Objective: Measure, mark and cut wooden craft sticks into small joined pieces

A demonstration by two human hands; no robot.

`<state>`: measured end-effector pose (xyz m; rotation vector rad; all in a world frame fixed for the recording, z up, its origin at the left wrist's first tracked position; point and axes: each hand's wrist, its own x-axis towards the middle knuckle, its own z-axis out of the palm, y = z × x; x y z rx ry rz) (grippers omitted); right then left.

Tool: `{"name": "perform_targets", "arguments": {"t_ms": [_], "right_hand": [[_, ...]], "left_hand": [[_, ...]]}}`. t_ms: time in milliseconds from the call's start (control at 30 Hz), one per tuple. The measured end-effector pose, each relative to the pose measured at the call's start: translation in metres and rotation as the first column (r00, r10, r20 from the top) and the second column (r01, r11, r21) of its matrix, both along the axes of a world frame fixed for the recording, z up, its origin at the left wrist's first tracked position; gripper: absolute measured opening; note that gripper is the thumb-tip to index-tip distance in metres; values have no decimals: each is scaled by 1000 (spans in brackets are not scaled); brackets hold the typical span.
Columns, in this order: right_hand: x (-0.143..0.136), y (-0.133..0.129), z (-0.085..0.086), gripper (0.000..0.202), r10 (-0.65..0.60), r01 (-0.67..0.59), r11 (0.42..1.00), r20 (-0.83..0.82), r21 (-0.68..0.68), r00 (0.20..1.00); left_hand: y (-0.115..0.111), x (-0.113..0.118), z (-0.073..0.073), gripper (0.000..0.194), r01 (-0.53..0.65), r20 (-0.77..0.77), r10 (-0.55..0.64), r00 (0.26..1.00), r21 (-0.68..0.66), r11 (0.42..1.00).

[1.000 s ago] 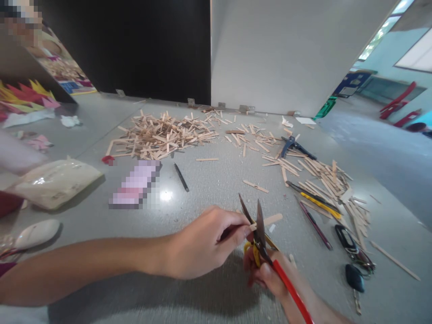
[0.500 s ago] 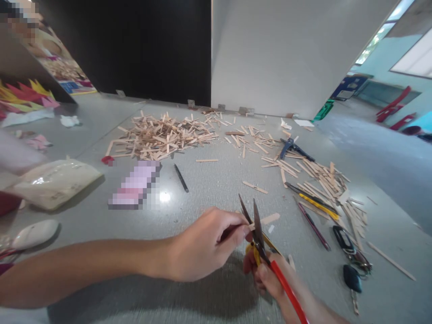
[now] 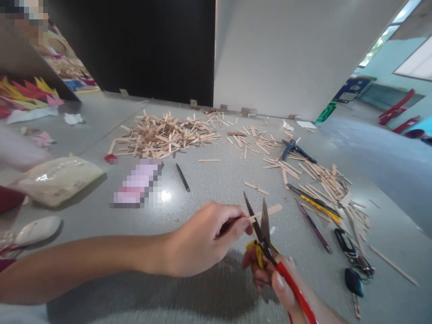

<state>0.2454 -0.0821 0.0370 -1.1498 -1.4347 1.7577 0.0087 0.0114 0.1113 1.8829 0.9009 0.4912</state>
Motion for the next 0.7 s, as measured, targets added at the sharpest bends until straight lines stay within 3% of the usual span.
{"name": "perform_targets", "arguments": {"t_ms": [700], "right_hand": [[0, 3, 5, 77, -8, 8, 1000, -5, -27, 1000]], "left_hand": [[1, 0, 2, 38, 93, 20, -93, 995, 8, 996]]}}
